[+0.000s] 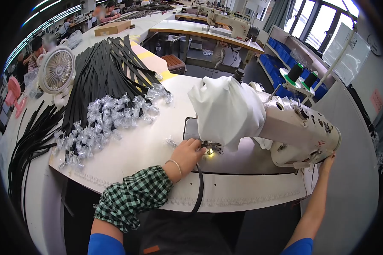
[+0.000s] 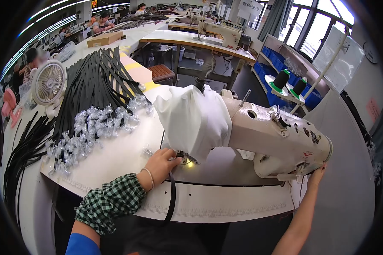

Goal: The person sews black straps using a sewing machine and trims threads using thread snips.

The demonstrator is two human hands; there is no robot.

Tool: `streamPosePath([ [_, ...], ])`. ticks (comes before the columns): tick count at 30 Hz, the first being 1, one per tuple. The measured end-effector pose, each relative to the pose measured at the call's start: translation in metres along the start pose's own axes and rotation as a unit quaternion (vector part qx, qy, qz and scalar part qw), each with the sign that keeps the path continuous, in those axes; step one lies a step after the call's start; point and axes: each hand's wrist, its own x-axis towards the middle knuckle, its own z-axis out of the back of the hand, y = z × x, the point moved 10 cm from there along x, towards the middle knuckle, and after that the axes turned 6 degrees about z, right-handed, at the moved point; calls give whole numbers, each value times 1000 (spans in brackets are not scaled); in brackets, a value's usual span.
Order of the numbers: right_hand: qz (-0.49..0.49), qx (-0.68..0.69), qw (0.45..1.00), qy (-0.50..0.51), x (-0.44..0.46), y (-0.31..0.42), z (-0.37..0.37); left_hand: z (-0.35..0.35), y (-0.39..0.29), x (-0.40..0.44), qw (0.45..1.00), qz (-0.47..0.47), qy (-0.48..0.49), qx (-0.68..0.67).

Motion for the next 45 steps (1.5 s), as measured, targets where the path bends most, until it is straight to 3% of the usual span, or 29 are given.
streamPosePath([
  [2, -2, 16, 1000, -14, 16, -3, 4, -5, 1, -2, 999, -19, 45, -19],
  [3, 83, -151, 985, 4, 42, 14, 12, -4, 5, -1, 999, -18, 42, -18],
  [4, 164, -313, 935, 21, 58, 31, 13, -3, 11, 1, 999, -9, 43, -2],
  [5, 163, -312, 936, 21, 71, 42, 12, -3, 18, 5, 999, -1, 45, 13],
  [7, 151, -432, 881, 121, 96, 58, -16, -5, 37, 21, 999, 24, 17, 32],
  [10, 140, -478, 853, 156, 106, 61, -25, -19, 75, 44, 996, 51, -25, 75],
  [16, 161, -323, 929, 78, 35, 45, -12, -29, 90, 54, 992, 60, -32, 110],
  [18, 81, -99, 992, 8, 11, 20, -2, -24, 84, 54, 989, 62, -1, 131],
  [22, 73, -111, 989, 57, 22, 0, 5, 25, 53, 43, 970, 16, -102, 219],
  [24, 76, -152, 984, 55, 23, 3, 5, 18, 61, 29, 991, 72, -19, 110],
  [28, 39, -131, 990, 23, 21, -1, 7, 11, 38, 1, 998, 58, 7, -14],
  [30, 22, -82, 996, 9, -4, 13, -7, 14, 33, -8, 995, 91, 45, -4],
  [31, 22, -81, 996, 7, -13, 18, -13, 17, 26, -14, 998, 43, 35, -11],
  [33, -61, 106, 992, 7, -24, 1, -24, 18, 15, -24, 997, -4, 66, -33],
  [36, -41, 76, 996, -30, -19, -7, -13, 26, 3, -33, 999, -8, 11, -38],
  [37, -41, 75, 996, -30, -6, -7, -6, 26, 4, -33, 999, 16, 40, -26],
  [38, 21, -97, 995, -4, 16, 3, 7, 23, 4, -33, 999, 16, 42, -28],
  [39, 83, -266, 960, 24, 32, 16, 12, 19, 7, -33, 999, 25, 42, -8],
  [41, 164, -394, 902, 66, 55, 52, 0, 9, 13, -28, 998, 34, 42, 12],
  [45, 193, -486, 840, 148, 88, 89, -43, -2, 3, -13, 1000, 19, 12, -10],
])
